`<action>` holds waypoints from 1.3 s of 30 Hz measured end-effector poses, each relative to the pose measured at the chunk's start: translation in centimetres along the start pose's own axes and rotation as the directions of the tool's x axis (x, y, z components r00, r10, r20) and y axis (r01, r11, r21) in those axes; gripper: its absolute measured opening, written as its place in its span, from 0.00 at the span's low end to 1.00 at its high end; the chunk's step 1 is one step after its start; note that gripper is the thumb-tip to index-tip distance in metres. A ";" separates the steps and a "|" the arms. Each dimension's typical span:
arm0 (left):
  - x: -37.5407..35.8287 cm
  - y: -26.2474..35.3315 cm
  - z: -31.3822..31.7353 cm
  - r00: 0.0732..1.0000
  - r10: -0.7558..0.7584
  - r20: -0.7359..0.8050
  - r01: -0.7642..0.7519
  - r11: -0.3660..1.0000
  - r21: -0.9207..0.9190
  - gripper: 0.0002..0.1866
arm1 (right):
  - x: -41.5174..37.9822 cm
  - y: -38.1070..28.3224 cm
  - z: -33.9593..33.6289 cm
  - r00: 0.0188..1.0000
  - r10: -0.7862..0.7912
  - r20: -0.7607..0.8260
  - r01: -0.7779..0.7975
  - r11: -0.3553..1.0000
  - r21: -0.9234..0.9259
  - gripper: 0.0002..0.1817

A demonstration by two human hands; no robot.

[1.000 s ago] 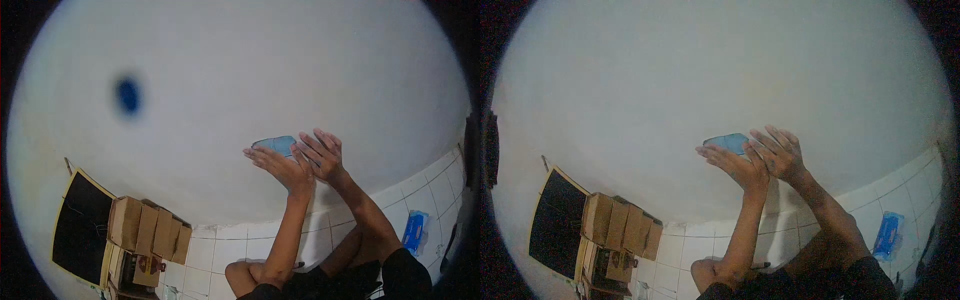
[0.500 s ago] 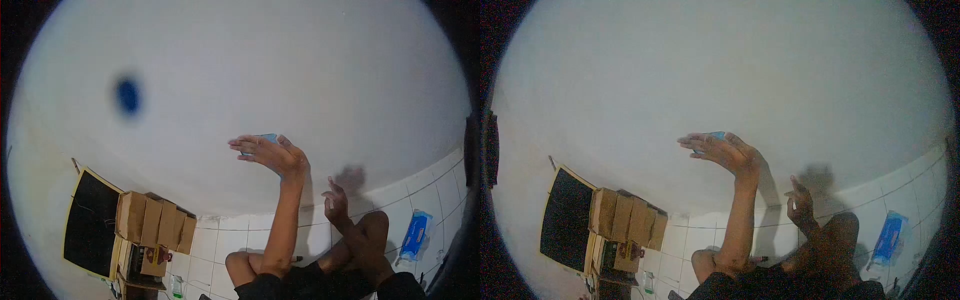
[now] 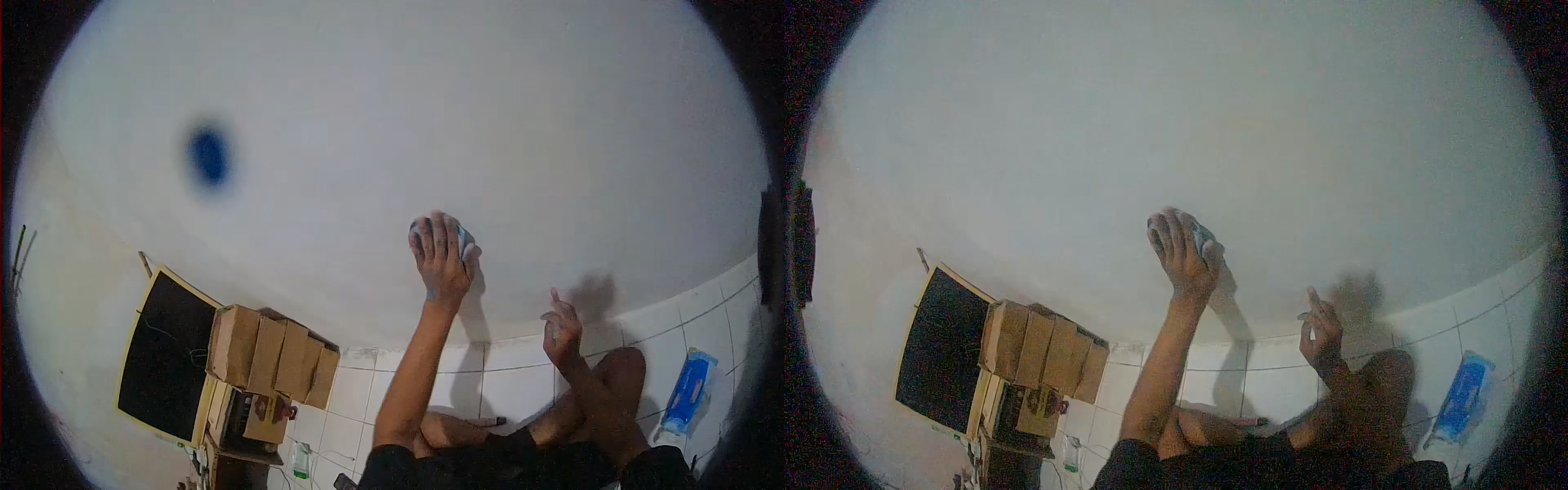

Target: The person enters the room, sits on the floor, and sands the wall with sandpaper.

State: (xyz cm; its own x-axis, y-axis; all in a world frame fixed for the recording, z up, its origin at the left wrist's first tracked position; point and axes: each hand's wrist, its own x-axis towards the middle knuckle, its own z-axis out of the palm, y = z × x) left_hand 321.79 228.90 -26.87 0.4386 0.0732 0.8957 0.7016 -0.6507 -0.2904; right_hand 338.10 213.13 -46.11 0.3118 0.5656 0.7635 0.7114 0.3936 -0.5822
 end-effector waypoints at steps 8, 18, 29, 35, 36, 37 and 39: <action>1.9 -8.9 -4.2 0.994 0.107 -0.023 -0.108 0.994 -0.029 0.23 | 0.7 -1.1 -0.3 0.999 0.000 -0.034 0.001 1.000 0.023 0.07; 0.4 -6.4 -3.1 0.996 0.082 0.023 -0.080 0.994 -0.067 0.24 | 0.1 -0.6 -0.2 0.999 0.043 -0.020 -0.043 0.999 0.020 0.07; -0.5 -5.8 -3.0 0.986 0.158 0.057 -0.160 0.987 0.026 0.26 | -0.2 -0.7 0.5 0.993 0.115 -0.019 -0.114 0.992 0.050 0.05; -0.8 -6.3 -3.8 0.998 -0.010 0.059 0.010 1.000 -0.012 0.28 | -0.3 -0.3 0.6 0.997 0.061 -0.048 -0.058 0.996 0.066 0.05; -0.6 -6.6 -4.0 0.999 -0.007 0.051 0.007 1.000 -0.003 0.28 | -0.3 -0.4 0.7 0.995 0.085 -0.051 -0.080 0.992 0.097 0.05; -0.1 -6.1 -3.5 0.981 -0.167 -0.102 0.164 0.986 -0.043 0.26 | -0.3 -0.4 0.7 0.995 0.083 -0.052 -0.078 0.993 0.093 0.04; -1.0 -5.1 -3.2 0.999 -0.020 0.029 0.021 1.000 -0.019 0.26 | -0.5 -0.5 0.8 0.995 0.085 -0.058 -0.080 0.993 0.084 0.03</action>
State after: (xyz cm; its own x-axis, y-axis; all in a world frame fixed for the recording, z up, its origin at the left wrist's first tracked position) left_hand 315.99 229.76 -25.17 0.4406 0.1081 0.8912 0.6999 -0.6631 -0.2655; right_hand 337.09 213.20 -46.41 0.4075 0.5539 0.7261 0.6285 0.4067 -0.6630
